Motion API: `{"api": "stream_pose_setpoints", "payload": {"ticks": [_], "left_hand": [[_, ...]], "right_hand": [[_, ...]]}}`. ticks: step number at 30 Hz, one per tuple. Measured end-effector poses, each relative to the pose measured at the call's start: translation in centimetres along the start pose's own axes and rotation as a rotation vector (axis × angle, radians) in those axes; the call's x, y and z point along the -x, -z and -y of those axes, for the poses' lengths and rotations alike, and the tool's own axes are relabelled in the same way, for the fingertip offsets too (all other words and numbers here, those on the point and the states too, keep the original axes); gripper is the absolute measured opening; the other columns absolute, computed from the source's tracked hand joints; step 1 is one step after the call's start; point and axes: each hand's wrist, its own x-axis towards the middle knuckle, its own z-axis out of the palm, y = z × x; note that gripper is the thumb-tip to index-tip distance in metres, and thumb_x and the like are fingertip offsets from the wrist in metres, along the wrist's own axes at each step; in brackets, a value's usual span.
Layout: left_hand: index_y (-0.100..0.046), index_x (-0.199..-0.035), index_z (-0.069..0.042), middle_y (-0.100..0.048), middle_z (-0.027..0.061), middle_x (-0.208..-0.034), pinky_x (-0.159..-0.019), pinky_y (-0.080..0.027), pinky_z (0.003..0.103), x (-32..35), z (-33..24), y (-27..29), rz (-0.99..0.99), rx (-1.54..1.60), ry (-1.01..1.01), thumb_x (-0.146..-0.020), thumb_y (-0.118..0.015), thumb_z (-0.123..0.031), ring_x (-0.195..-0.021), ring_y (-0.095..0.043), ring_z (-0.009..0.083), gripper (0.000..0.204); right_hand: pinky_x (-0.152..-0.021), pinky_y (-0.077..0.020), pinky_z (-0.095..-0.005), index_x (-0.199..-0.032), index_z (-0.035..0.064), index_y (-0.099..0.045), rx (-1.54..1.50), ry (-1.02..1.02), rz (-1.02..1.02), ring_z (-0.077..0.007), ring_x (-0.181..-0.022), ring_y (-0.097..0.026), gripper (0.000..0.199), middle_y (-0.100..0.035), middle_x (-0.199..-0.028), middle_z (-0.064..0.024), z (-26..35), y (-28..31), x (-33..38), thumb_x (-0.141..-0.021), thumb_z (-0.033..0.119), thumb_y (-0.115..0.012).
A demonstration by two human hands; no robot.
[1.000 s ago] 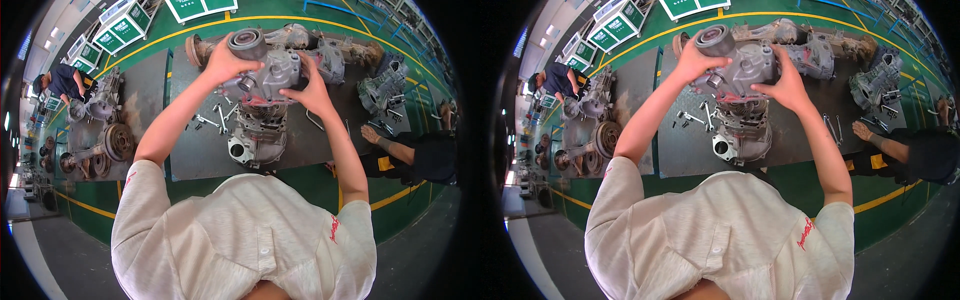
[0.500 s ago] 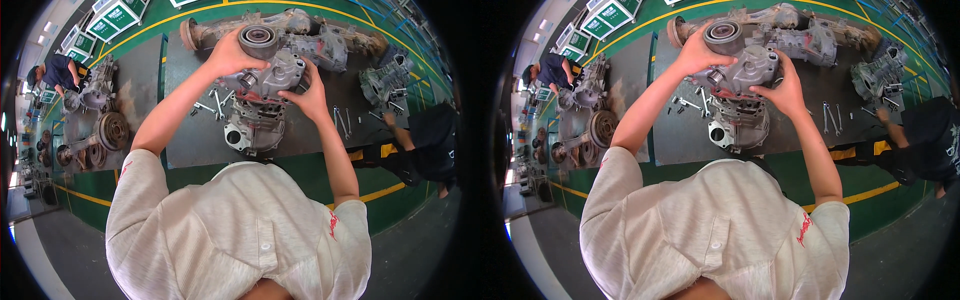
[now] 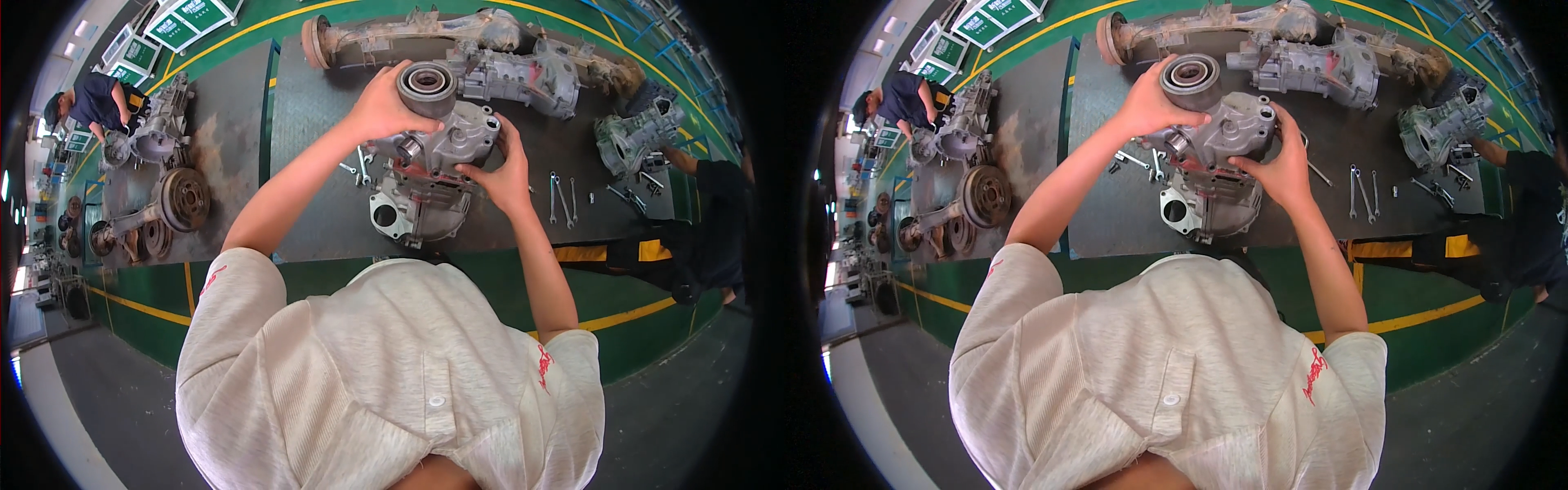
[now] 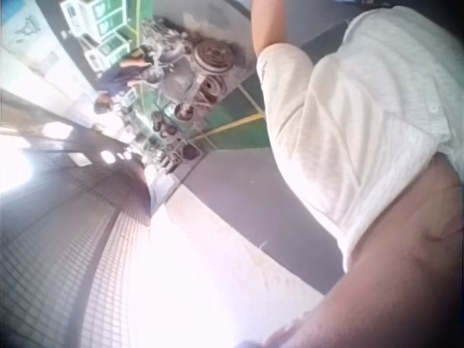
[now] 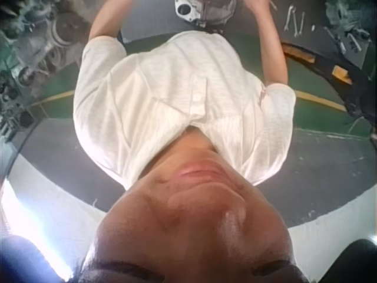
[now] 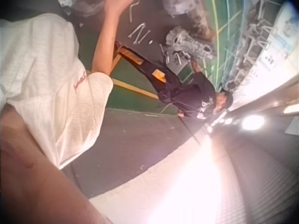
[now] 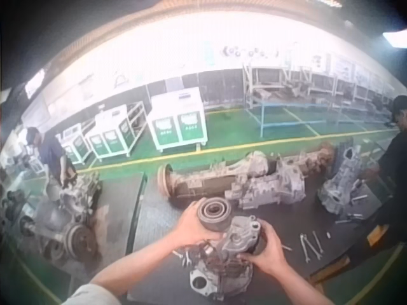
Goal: Disassemble components from a mechanical housing or gearbox housing on a workbench.
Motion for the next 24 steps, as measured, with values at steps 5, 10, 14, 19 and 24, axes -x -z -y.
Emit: {"api": "stream_pose_setpoints", "payload": {"ticks": [5,10,14,19,24], "left_hand": [[-0.060,-0.126,0.001,-0.065,0.0170,-0.122,-0.104,-0.044,0.040,-0.5,-1.4,0.4,0.047,-0.073,-0.020,-0.051,-0.091,-0.044,-0.114,-0.056,0.0374,0.093],[-0.048,-0.137,0.010,-0.055,0.0250,-0.136,-0.112,-0.038,0.040,-0.1,-1.1,0.2,0.134,-0.024,0.075,-0.052,-0.093,-0.045,-0.129,-0.052,0.0356,0.110],[-0.057,-0.131,0.003,-0.059,0.0218,-0.132,-0.109,-0.041,0.041,-0.2,-2.1,0.4,0.152,-0.017,0.084,-0.052,-0.093,-0.043,-0.126,-0.053,0.0351,0.098],[-0.066,-0.117,-0.005,-0.066,0.0093,-0.114,-0.099,-0.047,0.042,-0.1,-1.6,-0.3,0.018,-0.058,-0.026,-0.049,-0.091,-0.040,-0.108,-0.055,0.0348,0.081],[-0.062,-0.125,-0.001,-0.062,0.0176,-0.128,-0.108,-0.043,0.043,-0.2,-1.3,-0.3,0.133,-0.033,0.020,-0.052,-0.092,-0.038,-0.124,-0.051,0.0365,0.087]], "right_hand": [[-0.108,-0.0459,-0.0422,-0.144,0.0001,-0.041,0.017,-0.040,-0.010,-0.0308,-0.125,-0.057,0.104,-0.054,-0.137,-0.0193,-0.7,-0.4,0.4,-0.058,0.017,-0.097],[-0.109,-0.0454,-0.0418,-0.144,0.0001,-0.042,0.025,-0.082,-0.012,-0.0301,-0.126,-0.057,0.104,-0.054,-0.137,-0.0190,-0.9,-0.5,0.8,-0.058,0.016,-0.097],[-0.109,-0.0450,-0.0417,-0.144,0.0001,-0.042,-0.003,-0.061,-0.007,-0.0299,-0.126,-0.056,0.104,-0.054,-0.138,-0.0184,-1.3,-0.3,0.4,-0.058,0.016,-0.097],[-0.110,-0.0446,-0.0410,-0.145,0.0008,-0.042,-0.071,-0.100,0.002,-0.0296,-0.127,-0.056,0.103,-0.053,-0.140,-0.0180,-1.6,-0.5,0.5,-0.058,0.015,-0.097],[-0.111,-0.0439,-0.0408,-0.145,0.0013,-0.042,-0.031,-0.112,-0.041,-0.0299,-0.129,-0.055,0.102,-0.054,-0.141,-0.0178,-1.6,-1.2,1.0,-0.059,0.012,-0.096]]}}
